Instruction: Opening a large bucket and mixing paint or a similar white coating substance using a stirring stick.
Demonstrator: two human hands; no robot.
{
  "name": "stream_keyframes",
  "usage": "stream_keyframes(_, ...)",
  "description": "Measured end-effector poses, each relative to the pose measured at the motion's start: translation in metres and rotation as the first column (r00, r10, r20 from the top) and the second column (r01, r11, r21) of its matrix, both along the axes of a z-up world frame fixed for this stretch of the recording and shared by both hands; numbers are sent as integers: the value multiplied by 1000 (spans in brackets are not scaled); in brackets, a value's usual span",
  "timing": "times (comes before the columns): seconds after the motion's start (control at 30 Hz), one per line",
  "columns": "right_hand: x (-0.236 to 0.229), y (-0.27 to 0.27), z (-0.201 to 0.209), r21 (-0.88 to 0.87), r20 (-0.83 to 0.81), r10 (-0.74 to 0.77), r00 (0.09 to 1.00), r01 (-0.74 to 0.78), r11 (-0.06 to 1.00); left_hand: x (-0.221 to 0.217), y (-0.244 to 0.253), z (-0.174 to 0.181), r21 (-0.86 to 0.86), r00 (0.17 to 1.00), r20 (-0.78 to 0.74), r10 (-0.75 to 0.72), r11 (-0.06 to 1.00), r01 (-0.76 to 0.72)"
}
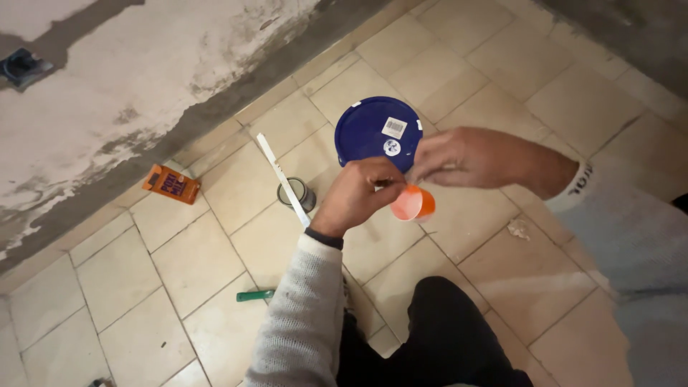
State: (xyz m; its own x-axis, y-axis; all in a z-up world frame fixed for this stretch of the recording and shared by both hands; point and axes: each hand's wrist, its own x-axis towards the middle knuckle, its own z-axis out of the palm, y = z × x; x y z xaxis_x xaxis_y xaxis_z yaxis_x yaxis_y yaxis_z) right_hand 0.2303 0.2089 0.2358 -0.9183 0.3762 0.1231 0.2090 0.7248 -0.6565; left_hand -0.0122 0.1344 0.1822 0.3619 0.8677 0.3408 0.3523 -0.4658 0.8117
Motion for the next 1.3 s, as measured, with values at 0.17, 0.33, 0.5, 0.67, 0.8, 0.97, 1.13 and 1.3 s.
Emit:
stream_keyframes(0.17, 4, -25, 14, 95, 18, 57, 998, -59, 994, 8, -3, 3, -58, 981, 84, -176, 982, 181)
stream_keyframes(0.33, 7, -40, 24, 193, 194, 85, 977, -123, 973, 13, -8, 8, -91, 952, 101, -288, 950, 297)
stream_keyframes(0.5, 12, -51, 21, 159, 195, 103, 975, -135, 978, 19, -12, 7, -16, 945, 37, -325, 945, 325)
stream_keyframes(0.67, 22, -60, 9, 135, 210, 132, 969, -162, 977, 28, -16, 4, -19, 934, 62, -352, 935, 353)
stream_keyframes(0.8, 35, -63, -12, 136, 249, 40, 968, -76, 988, 18, -3, -17, 47, 970, 0, -241, 969, 241)
stream_keyframes(0.97, 66, -44, -80, 175, 193, -241, 951, 208, 962, -32, 36, -54, 22, 964, -57, 260, 966, -259)
stream_keyframes(1.13, 81, -2, -149, 232, 34, -690, 723, 666, 709, -87, 91, -160, -161, 740, -353, 573, 741, -651)
stream_keyframes(1.3, 87, 16, -208, 145, 124, -786, 605, 773, 618, -117, 152, -301, -258, 667, -438, 603, 626, -736)
